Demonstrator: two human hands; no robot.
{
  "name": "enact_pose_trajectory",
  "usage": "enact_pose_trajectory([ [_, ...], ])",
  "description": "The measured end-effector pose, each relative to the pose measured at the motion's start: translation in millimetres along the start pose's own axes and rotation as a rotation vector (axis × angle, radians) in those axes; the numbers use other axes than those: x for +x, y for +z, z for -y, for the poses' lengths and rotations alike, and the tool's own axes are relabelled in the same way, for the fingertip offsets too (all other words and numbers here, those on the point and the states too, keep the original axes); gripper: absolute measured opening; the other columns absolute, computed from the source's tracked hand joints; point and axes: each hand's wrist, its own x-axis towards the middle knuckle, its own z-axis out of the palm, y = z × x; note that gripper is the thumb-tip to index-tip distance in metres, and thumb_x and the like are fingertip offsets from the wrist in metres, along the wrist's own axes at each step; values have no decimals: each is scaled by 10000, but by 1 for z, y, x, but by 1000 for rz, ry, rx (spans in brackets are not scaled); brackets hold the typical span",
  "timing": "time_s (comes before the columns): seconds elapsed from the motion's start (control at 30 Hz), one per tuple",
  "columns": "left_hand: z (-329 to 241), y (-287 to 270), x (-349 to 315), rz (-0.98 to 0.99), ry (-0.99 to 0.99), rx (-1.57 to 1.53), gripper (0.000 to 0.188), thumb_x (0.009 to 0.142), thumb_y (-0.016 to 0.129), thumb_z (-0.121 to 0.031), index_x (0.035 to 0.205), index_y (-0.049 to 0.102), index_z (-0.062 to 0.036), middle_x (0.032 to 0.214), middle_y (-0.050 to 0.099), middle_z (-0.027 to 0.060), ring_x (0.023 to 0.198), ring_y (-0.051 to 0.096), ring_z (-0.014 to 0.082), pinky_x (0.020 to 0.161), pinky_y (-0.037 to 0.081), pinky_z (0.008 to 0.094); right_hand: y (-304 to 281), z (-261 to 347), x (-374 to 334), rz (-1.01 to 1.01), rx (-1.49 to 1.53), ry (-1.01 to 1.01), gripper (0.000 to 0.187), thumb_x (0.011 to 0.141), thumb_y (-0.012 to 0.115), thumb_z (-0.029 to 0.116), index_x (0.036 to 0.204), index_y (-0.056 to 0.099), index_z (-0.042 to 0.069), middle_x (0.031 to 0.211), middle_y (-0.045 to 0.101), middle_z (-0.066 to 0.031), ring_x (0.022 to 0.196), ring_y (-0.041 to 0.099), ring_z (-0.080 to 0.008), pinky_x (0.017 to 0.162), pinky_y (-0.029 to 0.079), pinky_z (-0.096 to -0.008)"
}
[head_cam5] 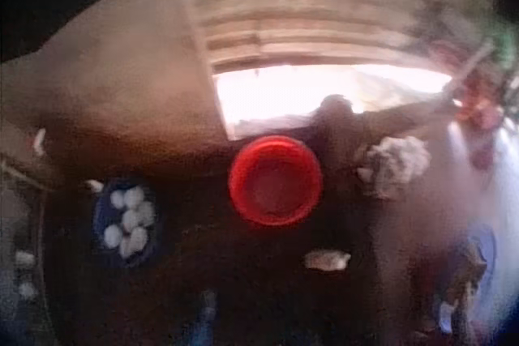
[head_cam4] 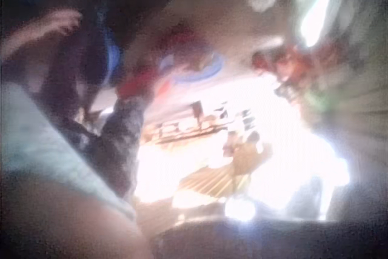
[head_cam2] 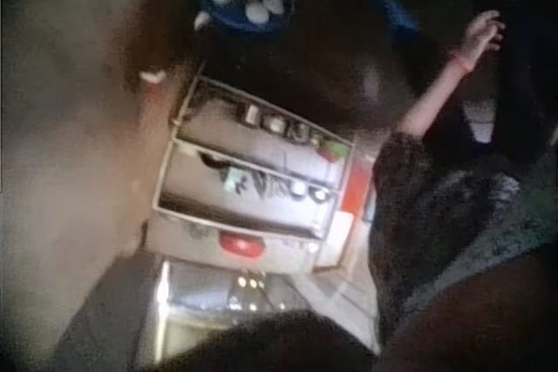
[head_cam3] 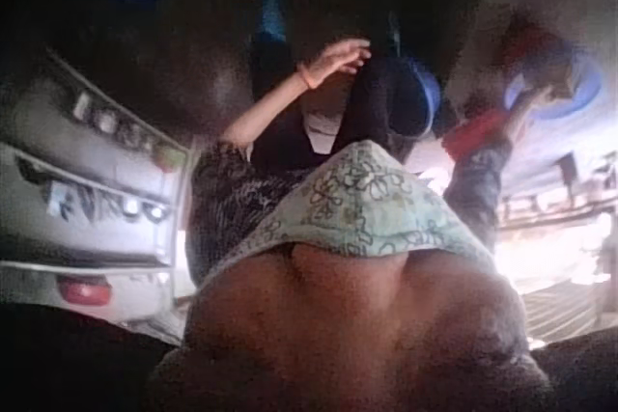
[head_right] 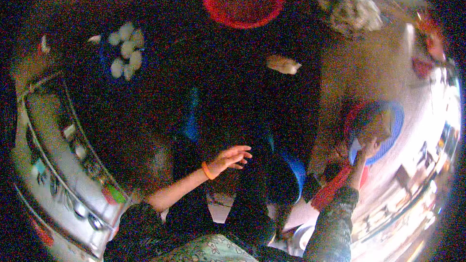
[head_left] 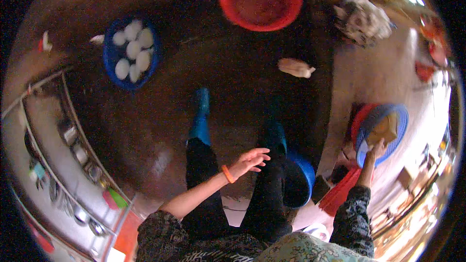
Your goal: The person washes white bowls in a blue basin, rinses them, and places them into a blue basket. They then cover the basket with a red lid and move the basin to the floor.
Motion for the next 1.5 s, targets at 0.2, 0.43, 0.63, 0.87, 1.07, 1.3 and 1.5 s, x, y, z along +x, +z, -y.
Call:
enact_pose_trajectory([
  [0.2,-4,-97,-89,87,95,-114,516,929,545,-388,1371,415,-156,1226,551,11,1015,538,126,858,492,340,70,140,-223,-401,-684,-374,586,779,660,292,1244,509,-32,1118,608,-225,998,602,-315,873,468,-386],
  [0.43,-17,-225,-185,15,413,-108,435,946,515,-377,1301,492,-125,1110,618,54,886,587,123,776,511,296,283,298,-642,920,-11,-771,425,906,559,125,1287,458,-35,1261,525,-148,1152,517,-248,994,388,-342],
  [0.63,-8,-340,-336,-609,717,385,310,858,558,-170,1134,564,-27,985,627,162,877,620,306,763,499,401,476,342,-1074,1806,233,40,601,889,635,316,1360,379,45,1306,514,-102,1218,476,-219,967,385,-358],
  [0.87,41,-389,-402,-499,709,950,192,839,521,-207,756,595,-51,846,574,146,855,564,282,762,479,418,594,327,-1315,1728,51,205,445,901,616,252,1253,439,44,1198,559,-117,1034,583,-279,839,494,-416],
  [1.07,37,-338,-355,-656,691,797,180,821,528,-204,728,598,-67,827,572,144,856,543,281,832,442,408,629,256,-1223,1934,362,-72,308,923,575,180,1173,466,37,1102,549,-120,910,582,-291,802,532,-437],
  [1.3,74,-274,-279,-510,668,1508,175,795,563,-221,770,597,-51,854,567,139,866,535,314,791,459,424,663,220,-1152,2021,586,135,145,916,590,165,974,523,50,832,548,-71,695,559,-212,662,532,-382],
  [1.5,93,-255,-255,-1089,849,1660,202,827,555,-199,911,575,-16,936,572,160,893,561,329,774,484,433,637,229,-1080,1905,465,-277,154,899,626,204,866,527,91,754,523,-27,644,530,-167,551,470,-312],
])
